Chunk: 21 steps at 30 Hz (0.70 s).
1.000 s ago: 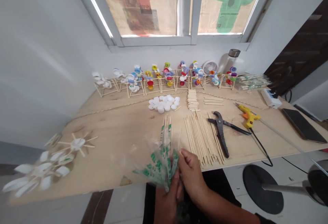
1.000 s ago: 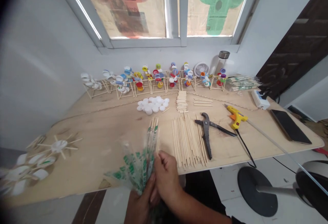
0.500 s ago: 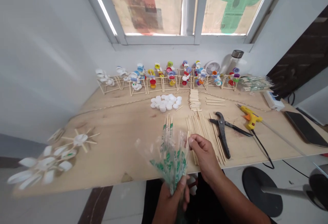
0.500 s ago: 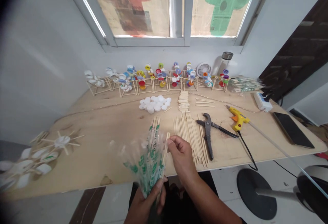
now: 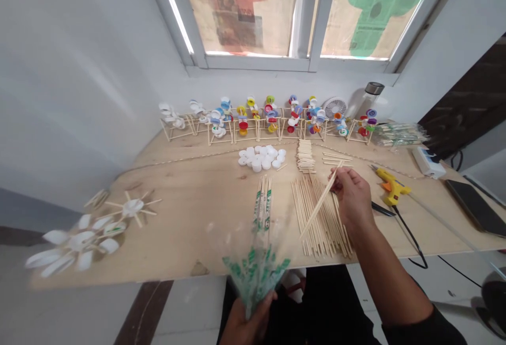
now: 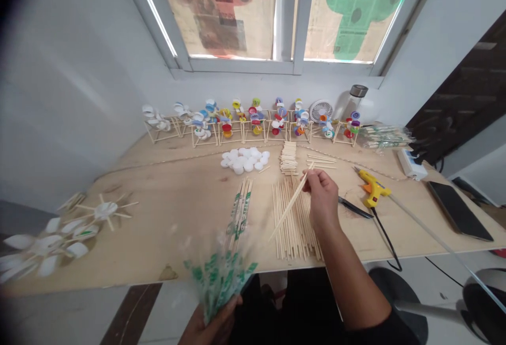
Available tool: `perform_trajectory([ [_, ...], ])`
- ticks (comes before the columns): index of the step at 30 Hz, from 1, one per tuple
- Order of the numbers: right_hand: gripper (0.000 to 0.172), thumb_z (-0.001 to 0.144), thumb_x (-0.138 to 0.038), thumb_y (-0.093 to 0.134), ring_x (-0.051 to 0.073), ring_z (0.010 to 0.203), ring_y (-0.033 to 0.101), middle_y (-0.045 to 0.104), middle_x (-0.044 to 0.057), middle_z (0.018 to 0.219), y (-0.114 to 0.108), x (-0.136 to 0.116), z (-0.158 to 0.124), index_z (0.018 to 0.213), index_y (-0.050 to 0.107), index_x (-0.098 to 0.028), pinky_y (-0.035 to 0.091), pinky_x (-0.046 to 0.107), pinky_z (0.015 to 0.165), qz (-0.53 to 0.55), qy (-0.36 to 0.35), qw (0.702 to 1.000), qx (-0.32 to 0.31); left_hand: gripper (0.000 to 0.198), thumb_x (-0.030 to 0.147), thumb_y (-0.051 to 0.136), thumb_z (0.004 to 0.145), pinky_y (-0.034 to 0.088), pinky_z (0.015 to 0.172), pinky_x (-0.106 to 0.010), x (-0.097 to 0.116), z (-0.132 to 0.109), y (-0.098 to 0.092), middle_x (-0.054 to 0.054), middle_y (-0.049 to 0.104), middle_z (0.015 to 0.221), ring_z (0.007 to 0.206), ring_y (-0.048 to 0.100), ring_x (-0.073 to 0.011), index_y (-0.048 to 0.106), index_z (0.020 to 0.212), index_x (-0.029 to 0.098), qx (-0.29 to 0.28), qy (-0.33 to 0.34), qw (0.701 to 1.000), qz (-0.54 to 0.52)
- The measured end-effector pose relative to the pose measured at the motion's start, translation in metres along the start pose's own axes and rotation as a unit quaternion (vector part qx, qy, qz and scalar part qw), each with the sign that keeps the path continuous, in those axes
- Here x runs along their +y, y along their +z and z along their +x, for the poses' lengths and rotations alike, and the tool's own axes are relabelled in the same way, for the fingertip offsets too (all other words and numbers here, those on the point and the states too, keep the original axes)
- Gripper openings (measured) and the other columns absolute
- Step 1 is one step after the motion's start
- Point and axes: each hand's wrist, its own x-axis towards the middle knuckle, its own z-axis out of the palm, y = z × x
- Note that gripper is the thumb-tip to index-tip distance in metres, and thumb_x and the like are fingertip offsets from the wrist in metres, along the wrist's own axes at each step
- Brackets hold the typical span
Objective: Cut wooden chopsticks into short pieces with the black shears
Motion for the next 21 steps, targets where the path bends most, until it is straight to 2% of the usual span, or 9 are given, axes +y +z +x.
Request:
perform_trajectory([
  [5, 0.020, 0.069, -0.038, 0.056, 0.008, 0.043, 0.040, 0.047, -0.007, 0.048, -0.001, 0.005, 0.022, 0.066, 0.057, -0.018, 0.032, 0.021, 0.045, -0.076, 0.001, 0.996, -0.044, 0.039, 0.045, 0.080, 0.044, 0.030, 0.033, -0.019, 0.015, 0.003, -0.025, 0.007, 0.038, 0.036, 0.034, 0.038, -0.0076, 0.058, 0.057, 0.016, 0.089, 0.036, 0.995, -0.022],
  [9, 0.021, 0.068, -0.036, 0.053, 0.009, 0.040, 0.040, 0.046, -0.006, 0.043, 0.005, 0.020, 0.026, 0.057, 0.055, -0.018, 0.032, 0.022, 0.044, -0.190, 0.005, 0.973, -0.128, 0.046, 0.043, 0.082, 0.040, 0.036, 0.037, -0.020, 0.030, 0.003, -0.026, 0.006, 0.050, 0.045, 0.039, 0.047, -0.0097, 0.060, 0.070, 0.017, 0.125, 0.039, 0.989, -0.061],
  [11, 0.021, 0.068, -0.034, 0.053, 0.010, 0.041, 0.042, 0.046, -0.006, 0.042, 0.009, 0.029, 0.026, 0.054, 0.054, -0.018, 0.032, 0.022, 0.045, -0.263, 0.000, 0.950, -0.168, 0.046, 0.042, 0.083, 0.039, 0.033, 0.035, -0.018, 0.034, 0.002, -0.023, 0.007, 0.046, 0.043, 0.036, 0.043, -0.0077, 0.056, 0.067, 0.018, 0.122, 0.034, 0.989, -0.074],
  [13, 0.020, 0.068, -0.031, 0.053, 0.011, 0.045, 0.044, 0.047, -0.005, 0.044, 0.012, 0.036, 0.025, 0.052, 0.053, -0.018, 0.032, 0.023, 0.048, -0.339, -0.015, 0.923, -0.181, 0.046, 0.043, 0.082, 0.040, 0.027, 0.032, -0.016, 0.034, 0.002, -0.020, 0.010, 0.039, 0.039, 0.033, 0.036, -0.0052, 0.053, 0.063, 0.017, 0.103, 0.033, 0.991, -0.076],
  [18, 0.014, 0.072, -0.026, 0.054, 0.017, 0.060, 0.052, 0.058, 0.002, 0.059, 0.015, 0.041, 0.020, 0.060, 0.057, -0.018, 0.029, 0.025, 0.054, -0.508, -0.067, 0.846, -0.150, 0.045, 0.046, 0.079, 0.046, 0.018, 0.030, -0.015, 0.028, 0.007, -0.019, 0.012, 0.027, 0.036, 0.031, 0.024, -0.0020, 0.046, 0.056, 0.017, 0.057, 0.047, 0.995, -0.066],
  [21, 0.012, 0.076, -0.026, 0.052, 0.019, 0.067, 0.055, 0.063, 0.006, 0.072, 0.017, 0.036, 0.015, 0.075, 0.060, -0.018, 0.029, 0.026, 0.057, -0.571, -0.097, 0.803, -0.140, 0.045, 0.045, 0.079, 0.048, 0.018, 0.031, -0.015, 0.027, 0.008, -0.019, 0.012, 0.026, 0.038, 0.032, 0.023, -0.0019, 0.044, 0.056, 0.018, 0.062, 0.047, 0.994, -0.073],
])
